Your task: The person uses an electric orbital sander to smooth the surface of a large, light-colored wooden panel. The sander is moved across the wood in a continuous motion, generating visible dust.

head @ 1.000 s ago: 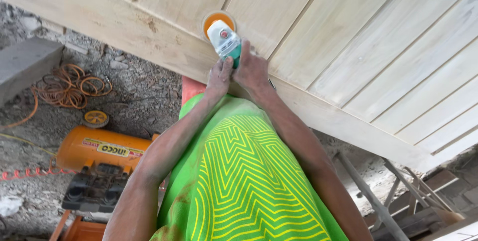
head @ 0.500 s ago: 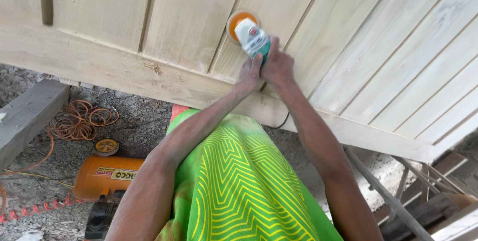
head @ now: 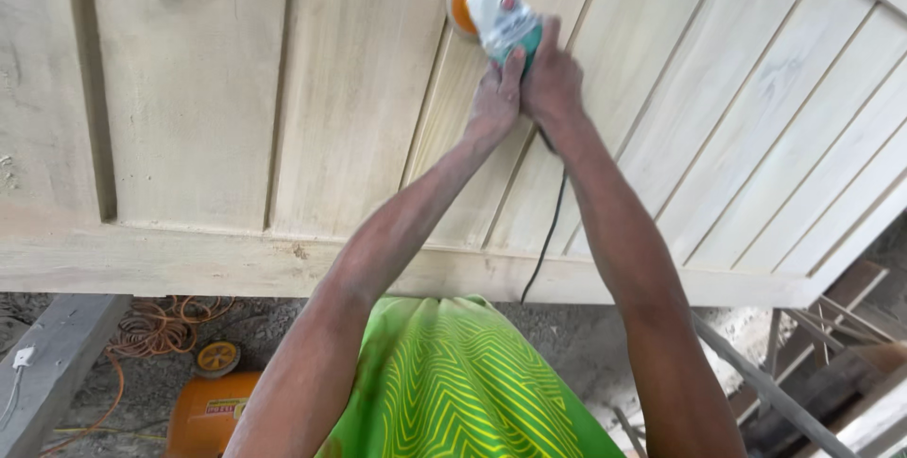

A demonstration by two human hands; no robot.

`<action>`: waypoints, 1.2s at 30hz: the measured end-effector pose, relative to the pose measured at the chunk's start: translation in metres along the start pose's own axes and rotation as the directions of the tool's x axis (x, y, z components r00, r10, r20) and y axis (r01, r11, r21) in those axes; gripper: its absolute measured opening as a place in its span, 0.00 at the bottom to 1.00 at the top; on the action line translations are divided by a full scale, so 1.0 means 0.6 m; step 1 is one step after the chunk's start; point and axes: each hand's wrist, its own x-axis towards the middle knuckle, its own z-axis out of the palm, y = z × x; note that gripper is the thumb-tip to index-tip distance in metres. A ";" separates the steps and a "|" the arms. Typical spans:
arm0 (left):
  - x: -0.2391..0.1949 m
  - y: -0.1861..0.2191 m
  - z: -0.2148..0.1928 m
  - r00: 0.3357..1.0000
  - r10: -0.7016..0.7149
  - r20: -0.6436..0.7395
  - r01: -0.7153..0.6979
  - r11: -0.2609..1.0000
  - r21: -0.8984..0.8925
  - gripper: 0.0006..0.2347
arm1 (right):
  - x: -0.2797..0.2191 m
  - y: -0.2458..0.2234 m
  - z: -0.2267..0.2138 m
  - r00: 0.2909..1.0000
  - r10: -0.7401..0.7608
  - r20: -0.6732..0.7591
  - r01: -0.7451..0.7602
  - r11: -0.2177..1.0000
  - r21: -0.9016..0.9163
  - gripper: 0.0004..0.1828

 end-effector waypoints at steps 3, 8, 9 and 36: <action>0.049 0.048 0.018 0.997 -0.075 0.005 0.075 0.997 0.007 0.44 | 0.068 0.018 -0.029 0.999 0.021 0.037 -0.023 0.999 0.042 0.28; 0.139 0.125 0.027 0.999 -0.002 -0.037 0.005 0.997 0.077 0.46 | 0.174 0.030 -0.061 0.997 0.040 -0.074 -0.037 0.999 0.032 0.32; 0.159 0.145 0.026 0.999 0.003 -0.042 0.001 0.996 0.089 0.46 | 0.198 0.034 -0.066 0.994 0.035 -0.103 -0.031 0.999 0.038 0.32; 0.230 0.175 0.132 0.993 -0.062 0.099 0.015 0.907 0.421 0.46 | 0.232 0.181 -0.066 0.959 0.211 -0.191 -0.189 0.973 0.130 0.32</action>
